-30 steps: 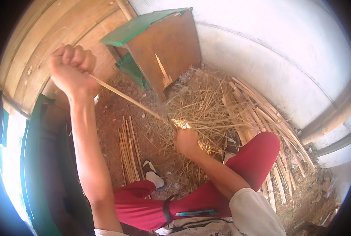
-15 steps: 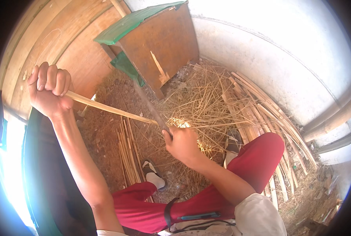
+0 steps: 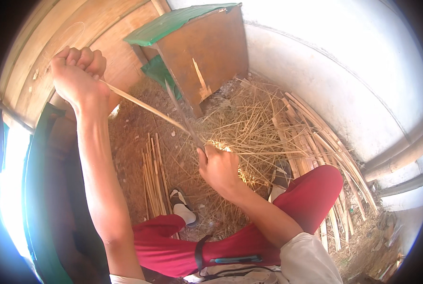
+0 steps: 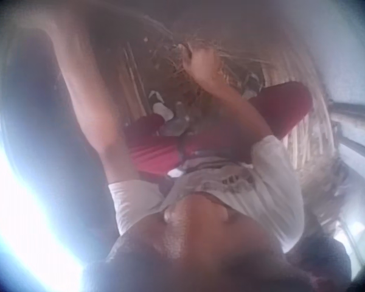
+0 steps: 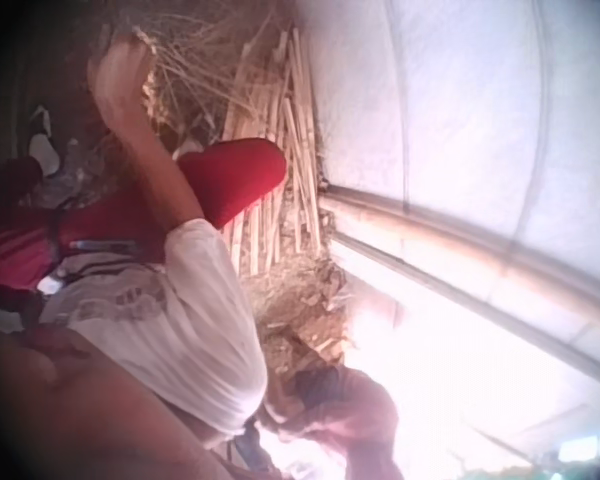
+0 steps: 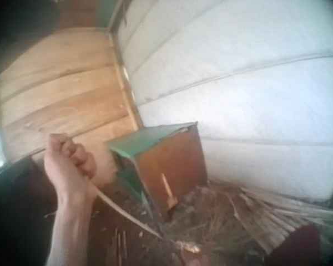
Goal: The person sits on the ground and uses a utility knife to shave thin strips from a bamboo stick. They then switch to a larger knife to further refine and smooth the bamboo strip, holding it with both hands to control the shaving process.
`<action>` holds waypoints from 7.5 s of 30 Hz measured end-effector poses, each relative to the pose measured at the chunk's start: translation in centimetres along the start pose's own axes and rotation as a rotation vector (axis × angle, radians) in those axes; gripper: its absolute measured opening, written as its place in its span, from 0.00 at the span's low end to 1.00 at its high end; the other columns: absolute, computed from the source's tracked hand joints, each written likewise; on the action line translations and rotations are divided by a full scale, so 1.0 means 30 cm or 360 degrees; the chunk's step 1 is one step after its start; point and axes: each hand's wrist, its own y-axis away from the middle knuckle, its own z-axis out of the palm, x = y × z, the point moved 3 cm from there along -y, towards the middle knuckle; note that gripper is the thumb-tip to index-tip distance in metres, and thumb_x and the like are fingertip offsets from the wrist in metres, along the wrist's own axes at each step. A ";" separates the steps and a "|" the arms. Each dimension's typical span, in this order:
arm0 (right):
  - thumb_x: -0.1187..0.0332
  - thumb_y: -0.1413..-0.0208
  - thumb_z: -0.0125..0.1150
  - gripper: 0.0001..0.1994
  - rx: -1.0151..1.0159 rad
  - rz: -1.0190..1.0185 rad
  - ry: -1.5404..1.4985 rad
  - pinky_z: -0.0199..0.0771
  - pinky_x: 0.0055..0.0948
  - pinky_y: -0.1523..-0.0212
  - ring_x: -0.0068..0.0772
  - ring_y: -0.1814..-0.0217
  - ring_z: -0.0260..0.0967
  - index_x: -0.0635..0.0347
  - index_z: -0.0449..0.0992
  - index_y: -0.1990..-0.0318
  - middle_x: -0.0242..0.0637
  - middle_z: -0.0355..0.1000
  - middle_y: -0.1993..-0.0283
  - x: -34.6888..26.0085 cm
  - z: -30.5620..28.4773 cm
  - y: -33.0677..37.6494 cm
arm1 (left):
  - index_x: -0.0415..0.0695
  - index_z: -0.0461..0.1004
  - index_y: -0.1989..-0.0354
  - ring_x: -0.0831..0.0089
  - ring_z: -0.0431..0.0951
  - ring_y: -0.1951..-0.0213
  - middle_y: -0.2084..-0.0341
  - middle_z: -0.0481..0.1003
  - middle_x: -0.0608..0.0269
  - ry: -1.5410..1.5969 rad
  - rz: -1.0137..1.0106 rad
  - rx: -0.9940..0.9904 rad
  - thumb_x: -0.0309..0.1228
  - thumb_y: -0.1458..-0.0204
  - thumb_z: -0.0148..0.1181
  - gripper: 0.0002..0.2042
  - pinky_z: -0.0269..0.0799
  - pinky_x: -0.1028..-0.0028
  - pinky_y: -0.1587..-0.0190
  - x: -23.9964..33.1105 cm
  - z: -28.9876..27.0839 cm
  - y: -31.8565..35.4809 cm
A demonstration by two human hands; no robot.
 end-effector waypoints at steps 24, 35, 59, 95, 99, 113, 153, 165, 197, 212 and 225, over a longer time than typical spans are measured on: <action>0.66 0.44 0.62 0.12 -0.0259 0.0109 0.0404 0.68 0.35 0.84 0.40 0.90 0.66 0.65 0.77 0.76 0.42 0.69 0.87 0.259 0.202 0.164 | 0.50 0.49 0.84 0.79 0.42 0.85 0.89 0.48 0.70 0.0061 -0.0144 -0.0249 0.34 0.46 0.44 0.16 0.35 0.73 0.82 0.047 -0.058 0.007; 0.64 0.42 0.61 0.14 -0.0604 0.0263 0.0578 0.67 0.38 0.84 0.42 0.86 0.69 0.66 0.77 0.76 0.42 0.68 0.88 0.482 0.304 0.334 | 0.47 0.48 0.79 0.77 0.47 0.83 0.85 0.51 0.66 -0.0134 0.0216 0.0297 0.28 0.45 0.40 0.12 0.41 0.72 0.80 -0.007 -0.055 -0.054; 0.60 0.45 0.62 0.15 -0.0385 0.0680 0.0607 0.71 0.45 0.74 0.51 0.80 0.71 0.63 0.79 0.76 0.47 0.71 0.83 0.663 0.207 0.254 | 0.54 0.51 0.86 0.82 0.42 0.88 0.90 0.49 0.74 0.0550 -0.0416 -0.1208 0.30 0.41 0.40 0.18 0.40 0.77 0.86 -0.014 -0.189 -0.151; 0.60 0.44 0.63 0.16 -0.0437 0.0850 0.0005 0.63 0.40 0.76 0.41 0.84 0.63 0.66 0.78 0.75 0.44 0.66 0.86 0.312 0.034 0.134 | 0.45 0.63 0.64 0.75 0.49 0.87 0.89 0.51 0.69 0.0257 -0.0323 -0.0805 0.70 0.43 0.34 0.34 0.45 0.74 0.81 -0.030 0.020 -0.086; 0.62 0.45 0.65 0.17 -0.0330 0.0894 -0.0129 0.60 0.38 0.79 0.35 0.85 0.60 0.69 0.77 0.76 0.43 0.65 0.87 0.301 0.023 0.126 | 0.45 0.64 0.63 0.71 0.57 0.84 0.86 0.57 0.65 0.0116 -0.0191 -0.0713 0.67 0.43 0.39 0.31 0.54 0.72 0.77 -0.042 0.016 -0.090; 0.65 0.44 0.64 0.16 -0.0218 0.0940 -0.0257 0.61 0.33 0.80 0.24 0.85 0.62 0.73 0.77 0.76 0.39 0.67 0.87 0.375 0.038 0.131 | 0.42 0.54 0.49 0.76 0.73 0.69 0.61 0.69 0.58 -0.0450 0.0794 -0.0278 0.30 0.35 0.49 0.13 0.72 0.76 0.68 -0.111 -0.017 0.088; 0.61 0.43 0.66 0.19 0.0077 0.1149 -0.0610 0.59 0.26 0.82 0.19 0.85 0.62 0.70 0.76 0.78 0.31 0.67 0.85 0.372 -0.013 0.093 | 0.35 0.66 0.58 0.66 0.69 0.66 0.69 0.65 0.58 -0.0318 0.1450 0.0395 0.34 0.33 0.45 0.12 0.70 0.66 0.58 0.905 -0.504 -0.158; 0.42 0.39 0.55 0.34 -0.0073 0.1238 -0.0893 0.58 0.30 0.78 0.20 0.81 0.58 0.63 0.65 0.87 0.29 0.61 0.86 0.320 0.001 0.100 | 0.47 0.60 0.73 0.75 0.62 0.77 0.78 0.63 0.69 0.0407 0.0517 0.1233 0.35 0.32 0.41 0.14 0.64 0.74 0.74 0.108 -0.947 0.275; 0.56 0.36 0.58 0.23 0.0514 0.0842 -0.1192 0.48 0.22 0.88 0.15 0.90 0.54 0.60 0.72 0.82 0.28 0.64 0.88 0.213 -0.127 0.000 | 0.47 0.80 0.60 0.65 0.71 0.50 0.56 0.76 0.68 -0.1975 0.0524 -0.0554 0.25 0.56 0.71 0.13 0.54 0.62 0.45 -0.310 -0.592 0.693; 0.57 0.36 0.59 0.24 0.0475 0.0865 -0.1172 0.49 0.23 0.84 0.14 0.86 0.54 0.62 0.72 0.83 0.25 0.63 0.87 0.216 -0.134 0.001 | 0.43 0.75 0.66 0.67 0.75 0.59 0.67 0.77 0.64 -0.1764 0.0457 -0.0583 0.15 0.52 0.62 0.09 0.61 0.66 0.50 -0.367 -0.614 0.693; 0.58 0.36 0.60 0.23 0.0451 0.0916 -0.1123 0.55 0.23 0.83 0.14 0.85 0.57 0.66 0.74 0.80 0.27 0.65 0.86 0.212 -0.127 -0.001 | 0.43 0.78 0.58 0.67 0.77 0.57 0.58 0.79 0.60 -0.1822 0.0486 -0.0780 0.24 0.47 0.62 0.08 0.66 0.64 0.48 -0.364 -0.522 0.711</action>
